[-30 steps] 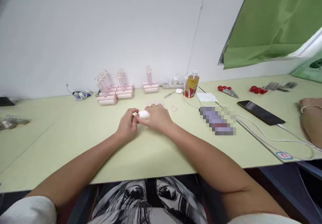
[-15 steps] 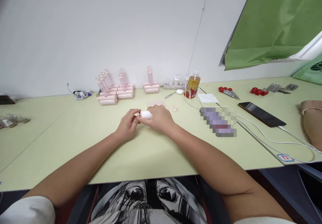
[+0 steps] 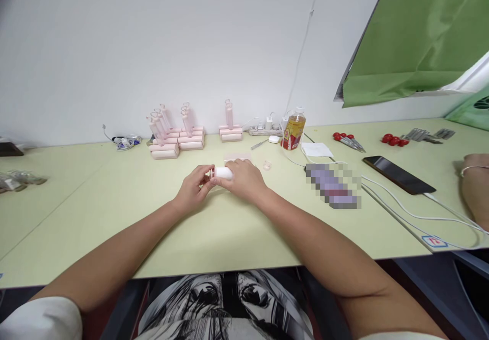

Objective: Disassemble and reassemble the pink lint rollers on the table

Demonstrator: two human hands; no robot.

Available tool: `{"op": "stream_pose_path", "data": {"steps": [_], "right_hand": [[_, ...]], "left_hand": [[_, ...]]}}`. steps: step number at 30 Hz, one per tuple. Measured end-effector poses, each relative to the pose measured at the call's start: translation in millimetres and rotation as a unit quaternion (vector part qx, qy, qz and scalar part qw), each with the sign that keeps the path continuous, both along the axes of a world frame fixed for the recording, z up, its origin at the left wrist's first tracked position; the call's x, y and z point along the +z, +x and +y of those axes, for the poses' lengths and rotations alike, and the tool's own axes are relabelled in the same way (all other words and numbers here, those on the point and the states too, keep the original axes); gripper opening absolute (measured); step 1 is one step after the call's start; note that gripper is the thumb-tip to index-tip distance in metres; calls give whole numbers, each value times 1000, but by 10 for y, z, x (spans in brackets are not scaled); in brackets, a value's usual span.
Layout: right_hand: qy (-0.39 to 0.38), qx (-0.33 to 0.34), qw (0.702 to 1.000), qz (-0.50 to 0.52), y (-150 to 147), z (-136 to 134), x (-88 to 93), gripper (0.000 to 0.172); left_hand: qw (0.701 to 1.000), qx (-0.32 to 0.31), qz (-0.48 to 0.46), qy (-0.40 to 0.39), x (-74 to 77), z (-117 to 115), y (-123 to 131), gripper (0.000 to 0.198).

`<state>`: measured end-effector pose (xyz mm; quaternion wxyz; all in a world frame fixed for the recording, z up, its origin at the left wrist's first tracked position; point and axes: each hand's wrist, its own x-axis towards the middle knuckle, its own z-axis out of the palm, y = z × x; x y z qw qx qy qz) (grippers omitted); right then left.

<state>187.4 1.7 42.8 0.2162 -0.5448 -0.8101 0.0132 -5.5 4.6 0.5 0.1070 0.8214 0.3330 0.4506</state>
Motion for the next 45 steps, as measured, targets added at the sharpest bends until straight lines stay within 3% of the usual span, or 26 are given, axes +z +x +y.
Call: {"op": "stream_pose_path", "data": {"steps": [9,12,15,19,24,30,33,37,41,45], "right_hand": [[-1,2,1000,3,-11,0,-10,56],[-15,12,999,28,2,17,-31,53],[-43,34,991,123,34,46,-76,48],[-61,44,959,272,68,108,-161,49],[-77,93,895,429,67,187,-227,49],[-75,139,862,482,59,216,-247,42],[-98,127,845,510,54,232,-260,53],[-197,82,810,546,34,246,-282,67],[-304,50,795,523,-5,230,-301,46],[-333,44,771,542,-22,220,-299,36]], "left_hand": [[1000,11,-7,25,9,-22,13,30],[1000,5,-27,-8,-6,-7,1,32],[991,-2,-98,-89,-20,15,-17,36],[957,0,-202,-207,-25,66,-32,42],[909,5,-310,-278,13,108,-24,59],[889,-1,-287,-357,100,80,-38,50],[870,0,-304,-388,115,99,-52,49],[853,3,-337,-397,108,134,-61,47],[865,22,-348,-361,88,145,-59,49],[876,21,-346,-336,53,156,-62,51]]}}
